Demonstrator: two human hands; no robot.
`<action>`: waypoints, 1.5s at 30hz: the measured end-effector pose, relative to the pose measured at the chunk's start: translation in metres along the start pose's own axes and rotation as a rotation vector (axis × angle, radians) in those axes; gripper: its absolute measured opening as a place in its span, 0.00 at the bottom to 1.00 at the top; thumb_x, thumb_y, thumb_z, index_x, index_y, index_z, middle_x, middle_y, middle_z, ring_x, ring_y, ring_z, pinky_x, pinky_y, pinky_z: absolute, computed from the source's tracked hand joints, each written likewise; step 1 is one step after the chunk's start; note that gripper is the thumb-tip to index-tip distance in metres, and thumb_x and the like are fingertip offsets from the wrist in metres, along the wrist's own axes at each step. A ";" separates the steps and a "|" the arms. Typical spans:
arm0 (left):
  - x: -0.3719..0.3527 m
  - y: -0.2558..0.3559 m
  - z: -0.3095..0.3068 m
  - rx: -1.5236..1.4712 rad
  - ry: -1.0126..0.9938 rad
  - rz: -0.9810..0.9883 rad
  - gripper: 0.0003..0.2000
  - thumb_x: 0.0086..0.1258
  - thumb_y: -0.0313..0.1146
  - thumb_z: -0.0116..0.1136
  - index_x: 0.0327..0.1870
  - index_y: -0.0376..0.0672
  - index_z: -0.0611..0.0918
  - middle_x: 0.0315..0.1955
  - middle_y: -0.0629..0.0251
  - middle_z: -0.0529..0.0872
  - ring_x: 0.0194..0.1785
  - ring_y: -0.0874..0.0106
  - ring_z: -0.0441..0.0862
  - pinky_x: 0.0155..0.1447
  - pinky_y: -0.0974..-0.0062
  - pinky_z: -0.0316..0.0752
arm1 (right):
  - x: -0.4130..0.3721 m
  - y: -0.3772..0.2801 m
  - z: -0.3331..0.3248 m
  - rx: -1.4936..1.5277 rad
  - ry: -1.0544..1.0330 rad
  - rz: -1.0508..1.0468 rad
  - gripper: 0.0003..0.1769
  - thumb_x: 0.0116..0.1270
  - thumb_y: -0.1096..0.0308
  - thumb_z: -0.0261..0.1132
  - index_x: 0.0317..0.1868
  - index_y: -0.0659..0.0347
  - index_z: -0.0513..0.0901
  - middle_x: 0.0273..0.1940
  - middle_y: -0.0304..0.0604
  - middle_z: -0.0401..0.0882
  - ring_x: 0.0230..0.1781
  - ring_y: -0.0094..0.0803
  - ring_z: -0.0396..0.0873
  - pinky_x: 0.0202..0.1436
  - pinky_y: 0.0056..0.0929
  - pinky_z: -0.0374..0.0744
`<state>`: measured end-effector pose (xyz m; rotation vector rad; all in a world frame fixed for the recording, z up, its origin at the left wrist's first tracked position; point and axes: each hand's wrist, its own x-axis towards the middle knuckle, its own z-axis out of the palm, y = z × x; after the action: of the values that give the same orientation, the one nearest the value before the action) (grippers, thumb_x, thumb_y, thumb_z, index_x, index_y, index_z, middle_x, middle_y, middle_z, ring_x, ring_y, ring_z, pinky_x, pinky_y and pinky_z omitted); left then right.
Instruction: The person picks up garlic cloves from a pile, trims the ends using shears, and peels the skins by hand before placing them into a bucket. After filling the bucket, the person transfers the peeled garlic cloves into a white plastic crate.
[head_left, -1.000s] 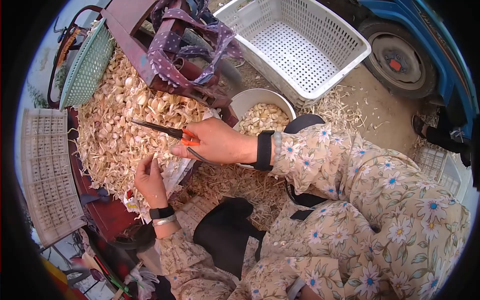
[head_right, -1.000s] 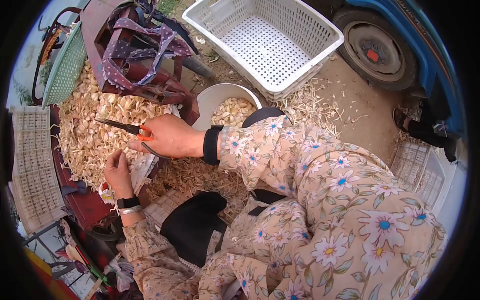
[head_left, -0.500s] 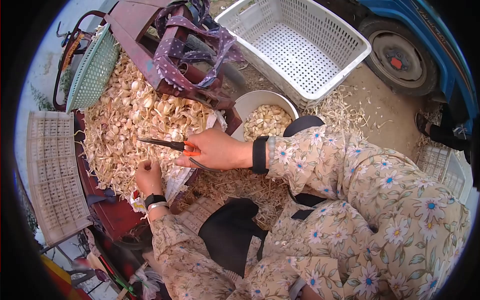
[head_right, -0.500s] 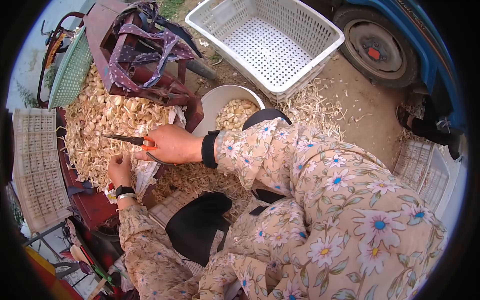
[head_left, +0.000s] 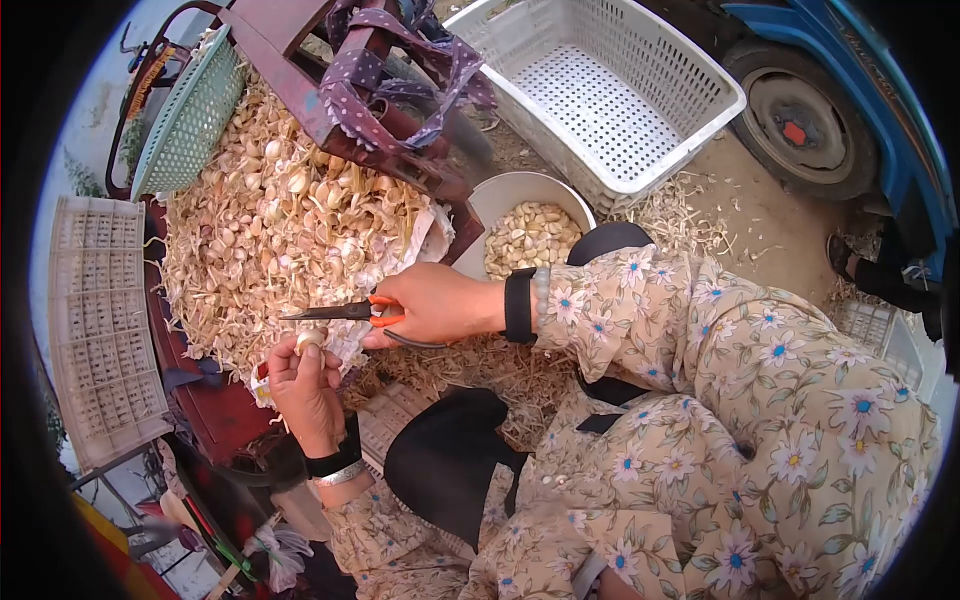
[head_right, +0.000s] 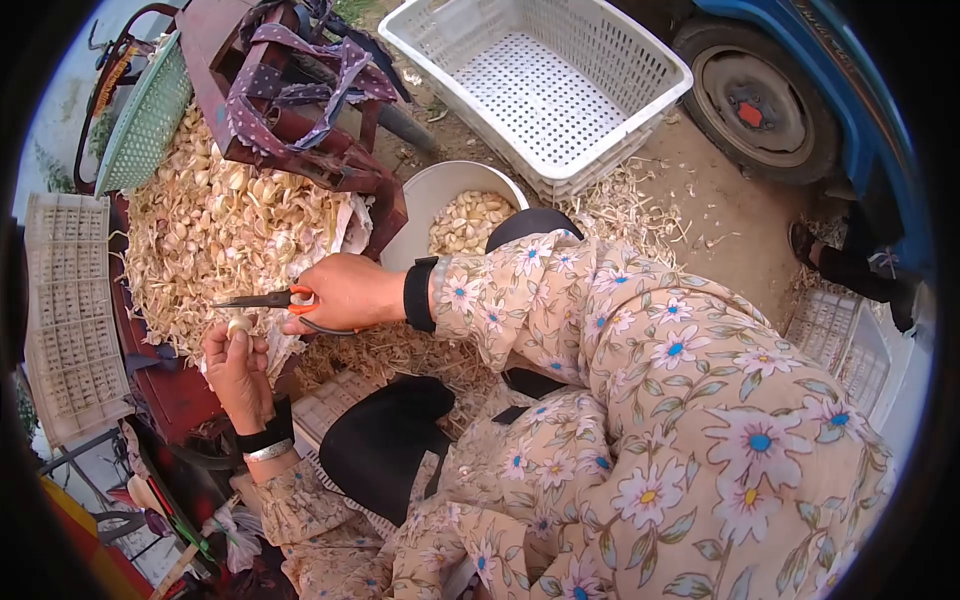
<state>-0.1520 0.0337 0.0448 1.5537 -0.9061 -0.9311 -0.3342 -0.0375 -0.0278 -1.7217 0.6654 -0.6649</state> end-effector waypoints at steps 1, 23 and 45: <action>-0.004 -0.002 0.003 0.042 -0.026 0.004 0.07 0.62 0.22 0.54 0.40 0.39 0.73 0.31 0.63 0.81 0.23 0.80 0.76 0.22 0.88 0.67 | 0.001 0.002 0.002 0.076 -0.012 -0.005 0.26 0.52 0.47 0.68 0.32 0.65 0.77 0.21 0.45 0.75 0.22 0.33 0.75 0.27 0.29 0.71; -0.030 -0.065 0.034 -0.036 -0.096 0.062 0.04 0.65 0.28 0.55 0.31 0.39 0.74 0.20 0.72 0.74 0.21 0.85 0.68 0.23 0.90 0.60 | 0.005 0.014 -0.001 0.631 -0.225 0.118 0.09 0.59 0.67 0.64 0.36 0.64 0.76 0.24 0.34 0.74 0.20 0.17 0.71 0.24 0.16 0.70; -0.032 -0.058 0.004 -0.710 -0.195 -0.307 0.20 0.70 0.31 0.42 0.60 0.30 0.63 0.48 0.53 0.74 0.44 0.71 0.75 0.45 0.80 0.72 | 0.014 0.004 0.019 0.600 -0.092 0.208 0.08 0.59 0.70 0.65 0.34 0.64 0.75 0.23 0.33 0.74 0.17 0.16 0.69 0.20 0.15 0.68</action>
<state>-0.1645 0.0698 -0.0094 1.0039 -0.3860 -1.4529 -0.3111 -0.0363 -0.0347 -1.1044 0.5049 -0.5622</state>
